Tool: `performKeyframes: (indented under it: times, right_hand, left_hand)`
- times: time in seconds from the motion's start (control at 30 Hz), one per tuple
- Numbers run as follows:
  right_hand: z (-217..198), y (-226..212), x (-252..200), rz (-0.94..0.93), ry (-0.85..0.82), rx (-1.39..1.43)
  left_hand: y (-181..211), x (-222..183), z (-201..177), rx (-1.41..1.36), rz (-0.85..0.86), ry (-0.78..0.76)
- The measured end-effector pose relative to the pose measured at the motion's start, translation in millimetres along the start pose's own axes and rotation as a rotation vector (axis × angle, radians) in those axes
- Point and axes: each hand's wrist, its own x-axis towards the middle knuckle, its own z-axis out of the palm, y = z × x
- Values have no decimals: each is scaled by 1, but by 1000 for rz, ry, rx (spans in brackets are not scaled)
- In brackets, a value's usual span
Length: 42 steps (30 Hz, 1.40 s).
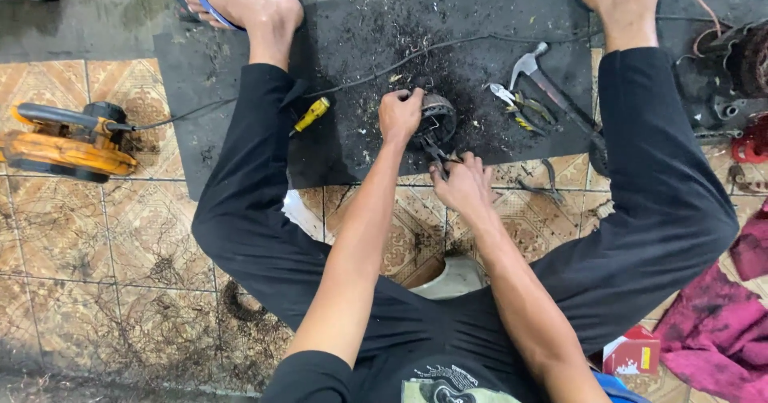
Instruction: Extracting and sorting copper wire from an electric motor stator using hand tools while sitting on the floor.
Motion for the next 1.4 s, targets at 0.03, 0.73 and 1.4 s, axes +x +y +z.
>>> performKeyframes:
  times: [0.03,0.73,1.4]
  right_hand:
    - [8,-1,1,3,38,26]
    - [68,-12,34,97,-24,450]
    - [44,2,13,221,-289,1804]
  left_hand:
    - [-8,5,3,-21,32,7]
    - [-38,-4,11,-6,162,-42]
    - [-59,37,32,-132,276,-214]
